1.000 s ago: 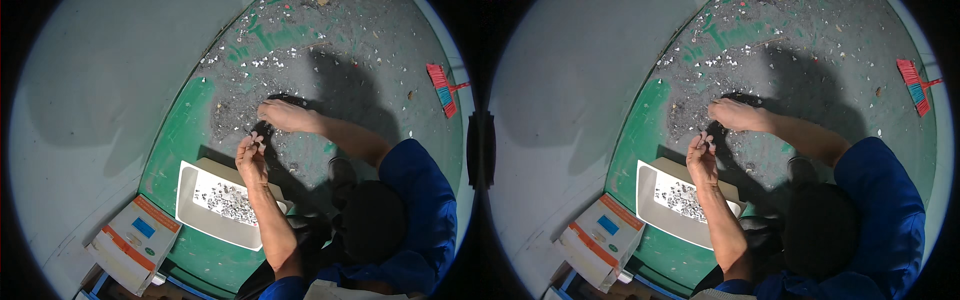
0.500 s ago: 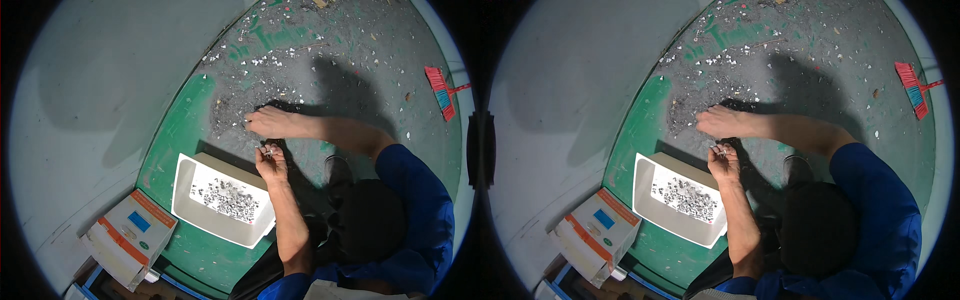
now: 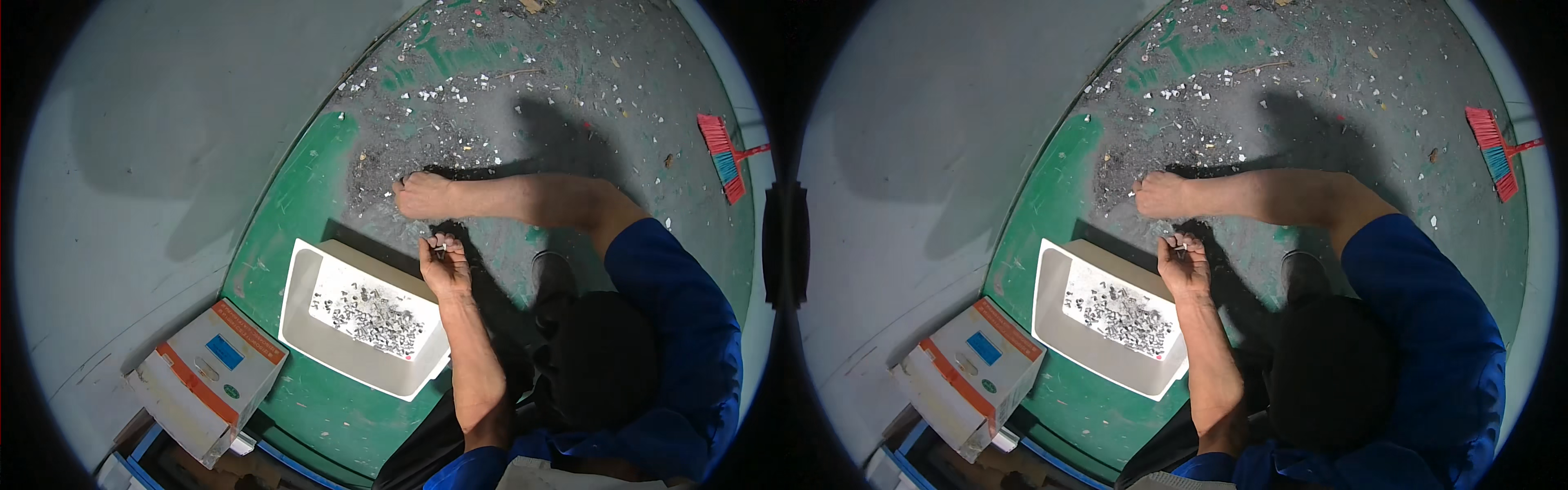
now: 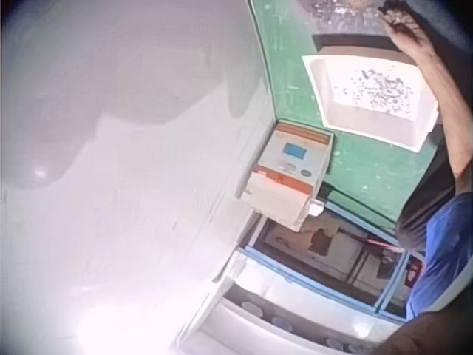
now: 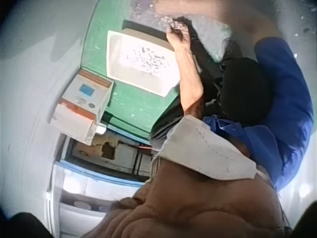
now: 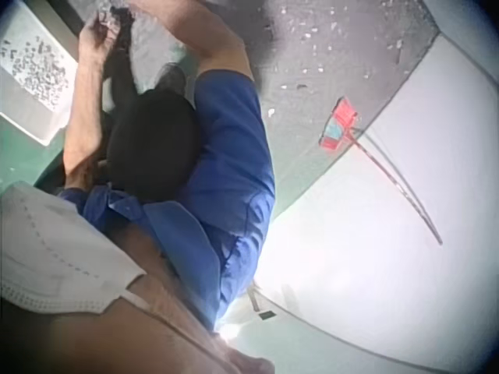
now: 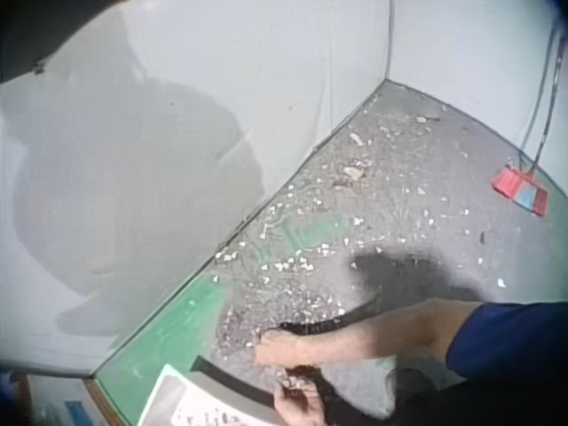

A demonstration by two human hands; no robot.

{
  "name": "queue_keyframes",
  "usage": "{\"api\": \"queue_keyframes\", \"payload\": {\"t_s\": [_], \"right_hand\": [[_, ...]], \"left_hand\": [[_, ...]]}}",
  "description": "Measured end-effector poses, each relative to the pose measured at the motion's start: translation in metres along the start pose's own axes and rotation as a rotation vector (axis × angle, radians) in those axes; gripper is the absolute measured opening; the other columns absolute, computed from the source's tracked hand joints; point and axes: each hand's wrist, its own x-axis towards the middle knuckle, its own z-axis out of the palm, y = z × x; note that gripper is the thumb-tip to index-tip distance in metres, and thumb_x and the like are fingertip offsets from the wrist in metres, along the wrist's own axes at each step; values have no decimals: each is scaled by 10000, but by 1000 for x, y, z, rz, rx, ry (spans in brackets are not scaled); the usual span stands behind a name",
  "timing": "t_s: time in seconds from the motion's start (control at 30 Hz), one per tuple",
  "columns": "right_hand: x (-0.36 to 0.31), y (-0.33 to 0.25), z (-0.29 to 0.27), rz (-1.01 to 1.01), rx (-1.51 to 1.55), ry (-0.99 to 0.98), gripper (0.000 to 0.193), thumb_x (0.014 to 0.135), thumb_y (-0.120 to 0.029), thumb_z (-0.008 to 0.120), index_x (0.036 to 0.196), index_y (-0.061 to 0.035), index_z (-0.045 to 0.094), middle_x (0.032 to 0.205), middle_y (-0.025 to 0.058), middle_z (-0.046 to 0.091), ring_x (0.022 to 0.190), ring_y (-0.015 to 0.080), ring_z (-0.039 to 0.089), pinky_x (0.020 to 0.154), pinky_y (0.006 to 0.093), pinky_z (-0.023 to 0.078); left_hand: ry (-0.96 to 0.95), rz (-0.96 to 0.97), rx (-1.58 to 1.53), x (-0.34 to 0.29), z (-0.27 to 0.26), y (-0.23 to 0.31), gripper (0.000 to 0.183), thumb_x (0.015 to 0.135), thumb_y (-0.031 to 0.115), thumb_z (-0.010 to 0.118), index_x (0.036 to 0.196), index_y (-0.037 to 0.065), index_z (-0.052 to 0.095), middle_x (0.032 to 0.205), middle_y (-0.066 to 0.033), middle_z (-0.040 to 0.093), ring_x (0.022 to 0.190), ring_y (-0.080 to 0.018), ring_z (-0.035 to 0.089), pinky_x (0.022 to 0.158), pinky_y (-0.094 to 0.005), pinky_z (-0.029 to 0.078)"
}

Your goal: Picking up small scrap pieces from the floor by hand and placing them into a plastic bin.

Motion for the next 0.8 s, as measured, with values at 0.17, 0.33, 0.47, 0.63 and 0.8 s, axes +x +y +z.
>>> {"api": "queue_keyframes", "payload": {"t_s": [0.17,0.33,0.47,0.63,0.8], "right_hand": [[-31,6,-20,209,370,172,161,733,-47,619,812,87,661,807,235,670,775,381,702,661,445,575],[-65,3,-13,274,659,254,155,718,-41,621,836,57,634,802,236,662,776,414,677,696,474,560],[-72,-4,-7,275,810,165,156,718,-7,647,863,33,606,807,188,663,774,376,675,680,447,540],[-75,-1,-11,327,1076,57,163,746,-24,656,896,27,615,759,167,696,719,332,691,655,410,533],[-65,1,-26,255,1037,91,136,799,-66,649,899,24,623,782,176,706,708,323,695,656,402,534]], "left_hand": [[68,35,63,7,4,2,225,992,240,561,881,45,574,802,-94,589,738,-225,578,647,-322,517],[210,90,281,17,22,-2,192,945,230,664,1005,54,615,895,-44,632,795,-140,602,652,-256,495],[76,109,407,19,24,-6,175,970,160,617,1079,23,618,951,-54,655,792,-129,608,642,-244,489],[74,47,438,24,17,-6,182,978,158,603,1090,15,613,972,-58,654,798,-116,602,624,-236,476],[58,81,338,28,0,1,189,973,173,617,1074,16,591,983,-58,643,817,-123,601,633,-260,503]]}}
